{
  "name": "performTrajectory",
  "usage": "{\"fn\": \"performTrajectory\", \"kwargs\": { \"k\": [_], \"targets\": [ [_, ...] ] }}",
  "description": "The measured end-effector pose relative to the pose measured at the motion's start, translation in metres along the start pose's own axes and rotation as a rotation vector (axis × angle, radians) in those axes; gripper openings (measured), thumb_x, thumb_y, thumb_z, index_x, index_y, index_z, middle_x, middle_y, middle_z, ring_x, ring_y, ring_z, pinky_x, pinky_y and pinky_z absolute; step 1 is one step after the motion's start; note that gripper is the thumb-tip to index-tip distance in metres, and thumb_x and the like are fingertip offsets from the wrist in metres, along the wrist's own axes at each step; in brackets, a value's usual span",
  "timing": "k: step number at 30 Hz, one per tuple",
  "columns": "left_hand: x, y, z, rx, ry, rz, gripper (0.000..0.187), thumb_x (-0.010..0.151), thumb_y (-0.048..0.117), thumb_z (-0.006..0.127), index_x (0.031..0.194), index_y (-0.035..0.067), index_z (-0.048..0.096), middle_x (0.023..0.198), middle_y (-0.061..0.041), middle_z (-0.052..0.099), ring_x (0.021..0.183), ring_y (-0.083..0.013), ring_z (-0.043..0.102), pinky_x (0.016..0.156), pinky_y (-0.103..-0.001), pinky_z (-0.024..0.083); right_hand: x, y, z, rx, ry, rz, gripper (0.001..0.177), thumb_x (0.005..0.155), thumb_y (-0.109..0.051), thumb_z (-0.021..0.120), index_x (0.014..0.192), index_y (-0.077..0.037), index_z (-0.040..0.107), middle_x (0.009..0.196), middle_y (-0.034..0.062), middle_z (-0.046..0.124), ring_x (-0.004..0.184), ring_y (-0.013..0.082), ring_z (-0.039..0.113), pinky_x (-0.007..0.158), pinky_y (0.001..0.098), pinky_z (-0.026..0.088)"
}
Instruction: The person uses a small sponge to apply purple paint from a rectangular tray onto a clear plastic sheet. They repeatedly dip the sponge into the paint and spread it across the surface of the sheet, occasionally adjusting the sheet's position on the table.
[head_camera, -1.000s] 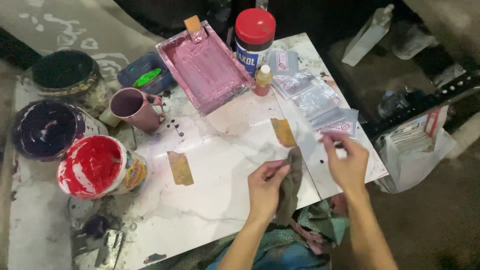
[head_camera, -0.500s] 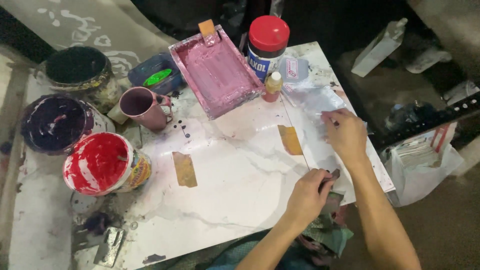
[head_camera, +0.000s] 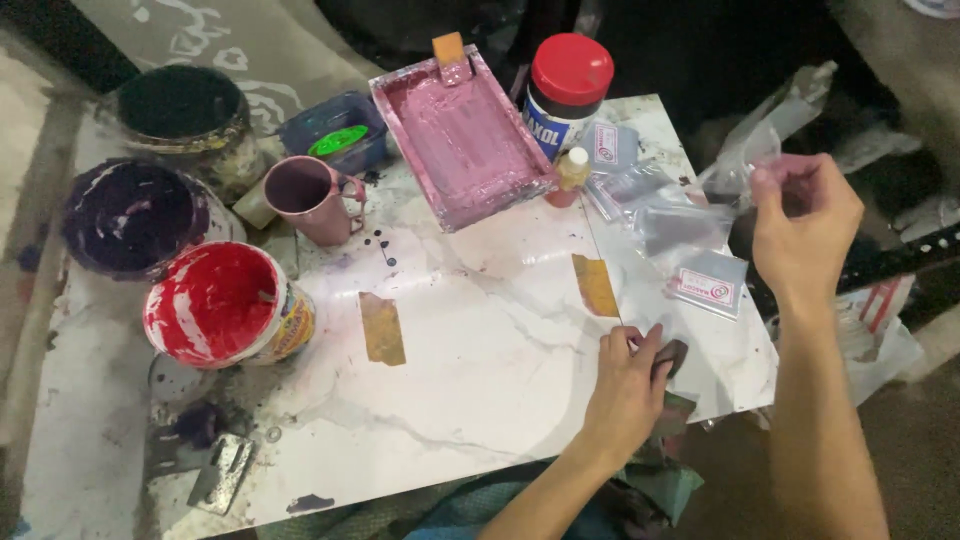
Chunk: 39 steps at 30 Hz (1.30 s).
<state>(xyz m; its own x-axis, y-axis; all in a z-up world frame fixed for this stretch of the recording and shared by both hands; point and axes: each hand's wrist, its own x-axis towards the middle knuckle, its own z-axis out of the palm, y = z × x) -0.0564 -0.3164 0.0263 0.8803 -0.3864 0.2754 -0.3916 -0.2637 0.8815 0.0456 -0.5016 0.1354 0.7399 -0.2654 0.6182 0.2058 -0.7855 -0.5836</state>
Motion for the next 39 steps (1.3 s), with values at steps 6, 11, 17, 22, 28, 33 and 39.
{"fn": "performTrajectory", "kwargs": {
  "k": [6,11,17,22,28,33,39],
  "targets": [
    [0.014,-0.023,-0.018,-0.469,0.202,-0.243,0.041,0.099,0.029,0.062,0.135,0.009,0.060,0.120,-0.009,0.049,0.099,-0.0200,0.056,0.099,-0.032,0.050,-0.015,-0.049,0.001,-0.045,-0.106,-0.008,0.013,0.110,-0.001,0.073,0.120,0.006,0.068,0.112,0.0176,0.073,0.104,0.0268,0.071,0.086,0.0362,0.055],
    [0.024,-0.018,-0.075,-0.691,0.252,-0.365,0.051,0.096,0.045,0.054,0.128,0.005,0.063,0.125,-0.010,0.064,0.116,-0.0213,0.062,0.106,-0.034,0.049,-0.042,-0.033,0.018,-0.096,-0.213,-0.400,0.019,0.103,0.012,0.074,0.116,-0.001,0.076,0.110,0.0139,0.076,0.094,0.0221,0.068,0.079,0.0306,0.053],
    [0.018,-0.029,-0.116,-0.798,0.217,-0.351,0.061,0.088,0.039,0.074,0.137,0.004,0.061,0.121,-0.018,0.069,0.111,-0.0228,0.067,0.102,-0.035,0.052,-0.121,-0.051,0.051,-0.170,-0.411,-0.677,0.019,0.096,-0.005,0.061,0.102,-0.018,0.074,0.102,0.0054,0.068,0.098,0.0287,0.065,0.090,0.0440,0.051],
    [0.004,-0.036,-0.143,-0.667,0.313,-0.535,0.030,0.091,0.010,0.074,0.119,0.001,0.070,0.102,-0.021,0.077,0.092,-0.0257,0.077,0.085,-0.033,0.065,-0.148,-0.054,0.063,-0.283,-0.496,-0.711,0.026,0.096,-0.002,0.057,0.109,-0.021,0.069,0.098,0.0031,0.059,0.093,0.0248,0.063,0.086,0.0396,0.051],
    [-0.018,-0.036,-0.156,-0.537,0.106,-0.535,0.075,0.077,0.037,0.088,0.137,0.004,0.057,0.121,-0.022,0.069,0.110,-0.0280,0.070,0.095,-0.040,0.059,-0.164,-0.052,0.077,-0.333,-0.662,-0.750,0.027,0.094,-0.002,0.049,0.095,-0.022,0.068,0.093,0.0025,0.052,0.087,0.0235,0.054,0.081,0.0374,0.045],
    [-0.020,-0.036,-0.168,-0.572,0.342,-0.661,0.016,0.090,0.008,0.076,0.103,-0.001,0.079,0.094,-0.022,0.078,0.083,-0.0257,0.076,0.074,-0.035,0.066,-0.156,-0.063,0.071,-0.215,-0.712,-0.569,0.036,0.086,-0.004,0.063,0.115,-0.024,0.071,0.115,0.0041,0.062,0.107,0.0244,0.061,0.091,0.0383,0.044],
    [-0.023,-0.055,-0.199,-0.628,0.563,-0.714,0.012,0.082,0.005,0.084,0.090,-0.001,0.078,0.083,-0.021,0.075,0.074,-0.0230,0.073,0.072,-0.036,0.067,-0.139,-0.074,0.063,-0.020,-0.809,0.133,0.078,0.088,-0.035,0.076,0.155,-0.012,0.043,0.133,0.0168,0.060,0.122,0.0340,0.056,0.104,0.0478,0.039]
  ]
}}
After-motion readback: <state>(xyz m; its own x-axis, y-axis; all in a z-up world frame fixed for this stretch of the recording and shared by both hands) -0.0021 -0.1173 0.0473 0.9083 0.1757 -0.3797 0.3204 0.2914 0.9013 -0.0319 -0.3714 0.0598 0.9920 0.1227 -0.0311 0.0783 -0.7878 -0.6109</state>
